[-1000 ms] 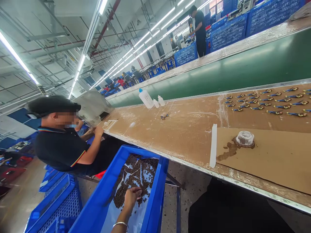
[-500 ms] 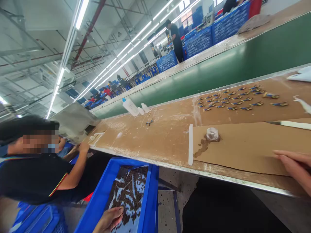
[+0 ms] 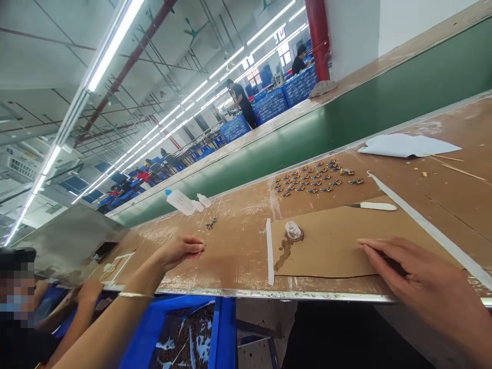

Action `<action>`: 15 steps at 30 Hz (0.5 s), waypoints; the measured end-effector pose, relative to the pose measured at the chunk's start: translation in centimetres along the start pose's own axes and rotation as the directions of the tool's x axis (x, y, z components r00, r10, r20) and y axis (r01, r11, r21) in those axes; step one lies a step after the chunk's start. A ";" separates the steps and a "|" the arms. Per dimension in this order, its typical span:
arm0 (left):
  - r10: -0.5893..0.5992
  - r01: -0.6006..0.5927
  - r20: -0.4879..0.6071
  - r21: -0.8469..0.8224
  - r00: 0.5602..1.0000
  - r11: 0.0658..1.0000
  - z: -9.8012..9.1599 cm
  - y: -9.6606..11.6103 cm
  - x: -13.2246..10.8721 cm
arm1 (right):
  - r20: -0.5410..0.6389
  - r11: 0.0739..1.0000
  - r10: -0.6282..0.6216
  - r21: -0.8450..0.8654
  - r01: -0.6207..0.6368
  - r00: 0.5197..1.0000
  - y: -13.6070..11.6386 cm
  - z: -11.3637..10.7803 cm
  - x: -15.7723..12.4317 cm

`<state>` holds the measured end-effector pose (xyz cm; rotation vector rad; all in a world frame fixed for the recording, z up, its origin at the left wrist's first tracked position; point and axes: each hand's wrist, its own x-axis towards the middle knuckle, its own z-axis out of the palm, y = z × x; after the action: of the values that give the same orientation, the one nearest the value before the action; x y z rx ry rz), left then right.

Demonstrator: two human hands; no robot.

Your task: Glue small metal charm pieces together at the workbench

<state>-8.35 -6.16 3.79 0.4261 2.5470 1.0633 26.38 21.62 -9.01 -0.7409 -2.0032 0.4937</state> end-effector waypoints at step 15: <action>0.012 -0.194 0.405 0.412 0.914 0.891 8.9 6.8 6.8 | -0.042 0.941 -0.313 -0.148 0.304 0.949 -2.7 -1.5 1.8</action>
<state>-9.71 6.67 1.47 0.8158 2.3934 0.3511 26.11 20.92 -5.53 -0.5034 -2.0587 0.1434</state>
